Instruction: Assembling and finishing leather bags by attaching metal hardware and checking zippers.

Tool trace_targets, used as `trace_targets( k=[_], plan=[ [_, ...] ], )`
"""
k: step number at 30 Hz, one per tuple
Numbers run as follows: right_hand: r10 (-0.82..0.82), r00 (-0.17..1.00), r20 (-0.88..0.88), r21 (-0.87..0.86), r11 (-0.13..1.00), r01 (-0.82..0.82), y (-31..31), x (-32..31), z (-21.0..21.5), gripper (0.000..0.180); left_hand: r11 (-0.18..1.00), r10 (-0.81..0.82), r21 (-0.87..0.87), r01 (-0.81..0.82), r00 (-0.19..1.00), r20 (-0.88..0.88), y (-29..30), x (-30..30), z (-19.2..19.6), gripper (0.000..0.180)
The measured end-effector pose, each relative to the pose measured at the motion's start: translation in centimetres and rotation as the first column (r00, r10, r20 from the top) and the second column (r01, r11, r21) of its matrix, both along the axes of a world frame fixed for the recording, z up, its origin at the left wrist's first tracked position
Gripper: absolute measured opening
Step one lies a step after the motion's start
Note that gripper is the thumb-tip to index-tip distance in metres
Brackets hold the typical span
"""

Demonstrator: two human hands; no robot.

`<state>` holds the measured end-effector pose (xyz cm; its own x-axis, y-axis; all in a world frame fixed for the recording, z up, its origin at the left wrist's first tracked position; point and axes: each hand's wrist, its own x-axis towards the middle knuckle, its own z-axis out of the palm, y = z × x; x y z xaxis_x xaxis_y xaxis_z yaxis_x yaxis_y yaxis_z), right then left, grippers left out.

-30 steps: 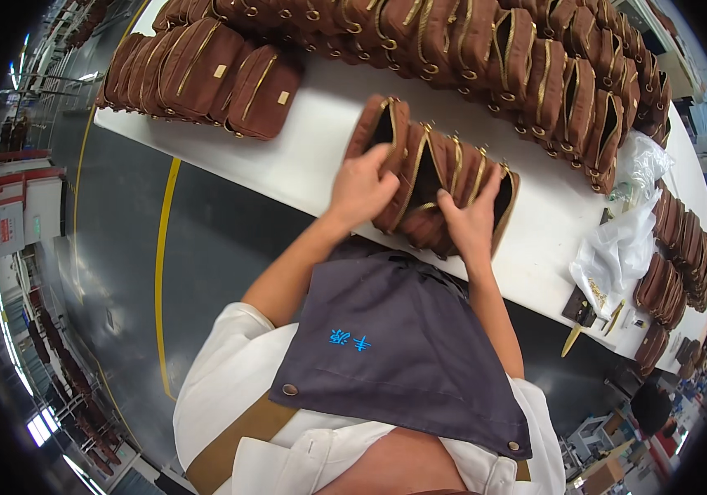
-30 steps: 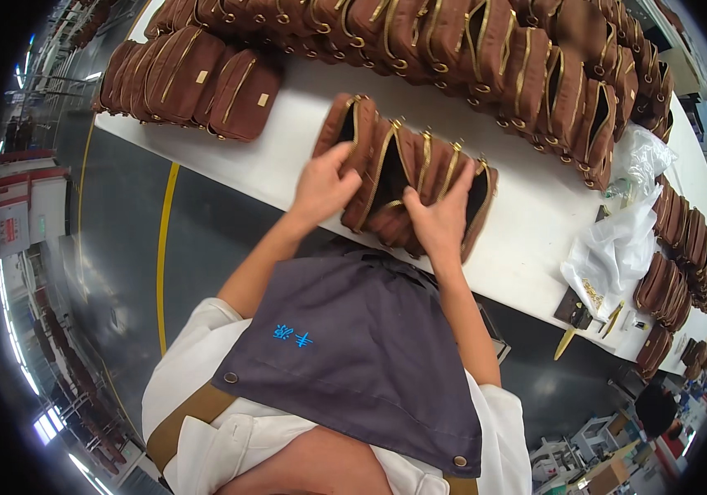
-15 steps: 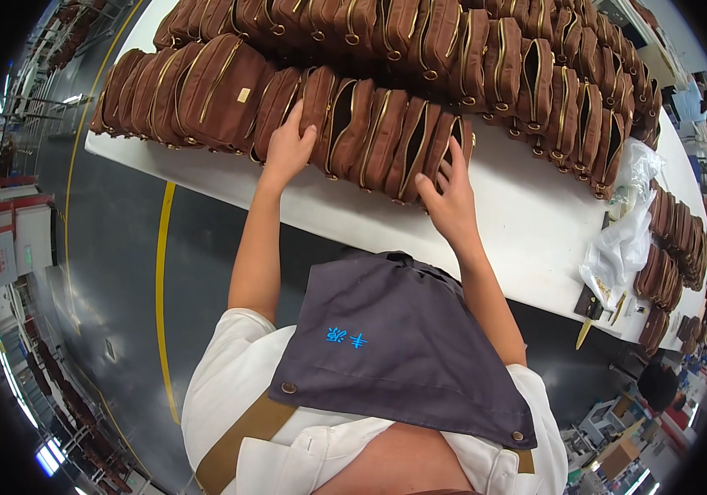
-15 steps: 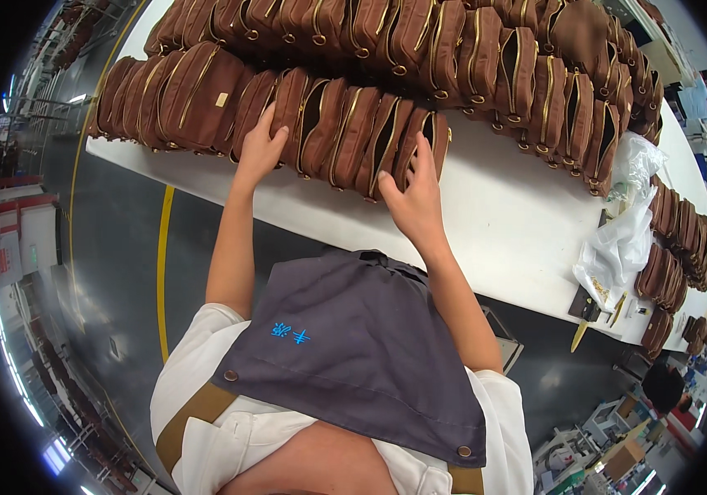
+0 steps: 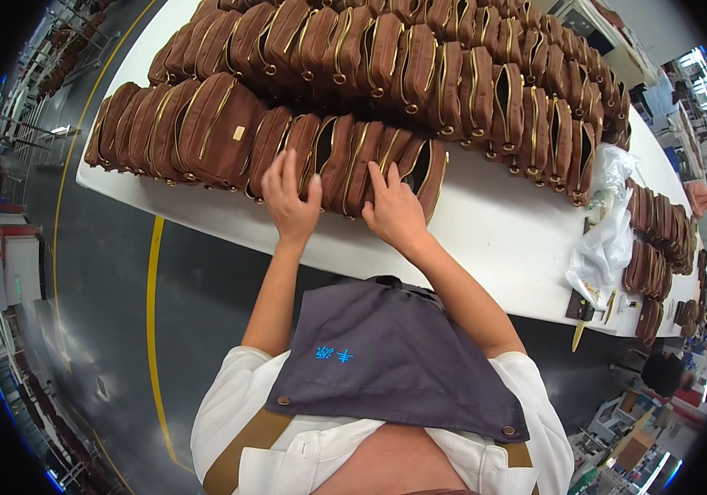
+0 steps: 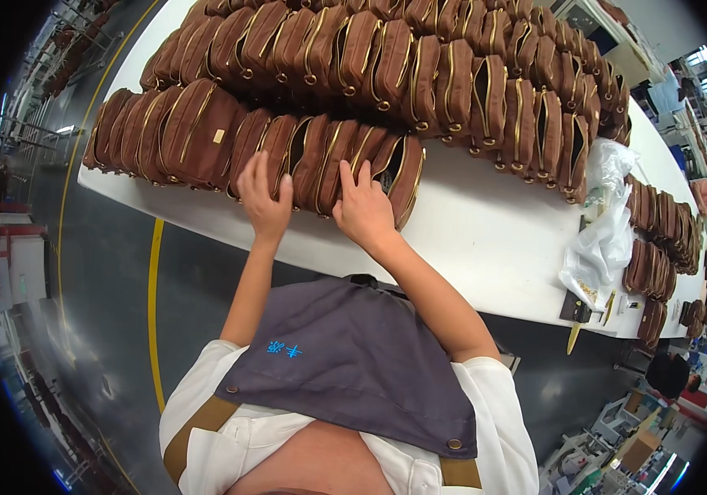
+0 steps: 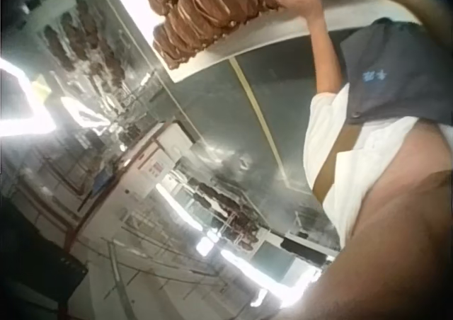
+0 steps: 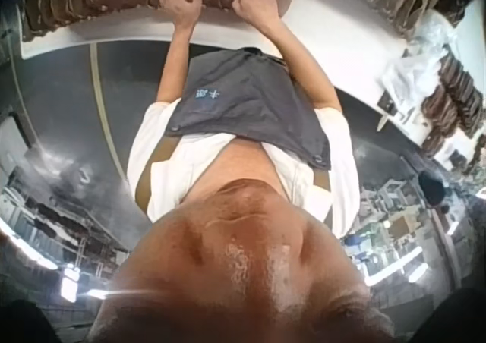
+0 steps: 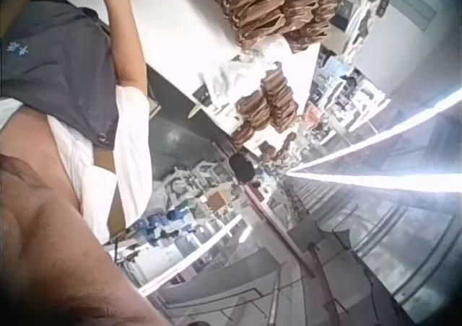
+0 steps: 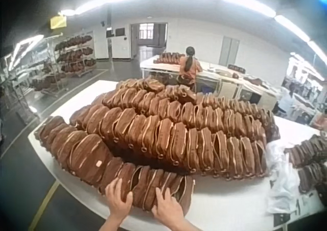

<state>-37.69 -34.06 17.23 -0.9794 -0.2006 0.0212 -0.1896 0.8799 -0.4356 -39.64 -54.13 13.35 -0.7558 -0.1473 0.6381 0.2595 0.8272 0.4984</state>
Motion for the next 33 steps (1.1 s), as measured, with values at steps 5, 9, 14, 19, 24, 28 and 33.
trace_targets(
  k=[5, 9, 14, 19, 24, 28, 33],
  plan=[
    [0.156, 0.984, 0.087, 0.247, 0.953, -0.173, 2.2, 0.1, 3.6, 0.069, 0.993, -0.031, -0.113, 0.047, 0.989, 0.144, 1.1, 0.8, -1.3, 0.055],
    [0.086, 0.893, -0.441, -0.399, 0.873, -0.282, 4.0, 2.3, 13.5, 0.021, 0.999, -0.014, -0.042, 0.015, 0.999, 0.041, 1.7, 2.9, -1.2, 0.050],
    [-0.096, 0.763, -0.640, -0.744, -0.172, -0.646, 4.6, 12.2, 25.5, 0.005, 0.949, -0.315, 0.024, 0.316, 0.948, -0.046, 5.2, 6.0, 0.5, 0.040],
    [0.253, 0.800, -0.544, -0.822, 0.031, -0.568, 6.2, 15.6, 32.9, 0.024, 0.762, -0.646, 0.071, 0.644, 0.764, 0.007, 8.9, 9.3, 1.0, 0.041],
    [0.466, 0.812, -0.353, -0.883, 0.122, -0.454, 9.0, 19.9, 34.1, 0.021, 0.639, -0.769, 0.090, 0.764, 0.638, 0.043, 12.4, 11.5, 0.1, 0.037],
    [0.286, 0.927, -0.241, -0.928, 0.213, -0.307, 10.3, 25.0, 34.5, 0.017, 0.603, -0.798, 0.084, 0.793, 0.599, 0.067, 14.9, 14.5, 0.3, 0.031],
    [0.000, 0.943, -0.332, -0.941, 0.067, -0.331, 11.6, 32.1, 33.8, 0.007, 0.482, -0.876, 0.124, 0.868, 0.471, 0.109, 19.3, 20.1, 0.6, 0.023]
  ],
)
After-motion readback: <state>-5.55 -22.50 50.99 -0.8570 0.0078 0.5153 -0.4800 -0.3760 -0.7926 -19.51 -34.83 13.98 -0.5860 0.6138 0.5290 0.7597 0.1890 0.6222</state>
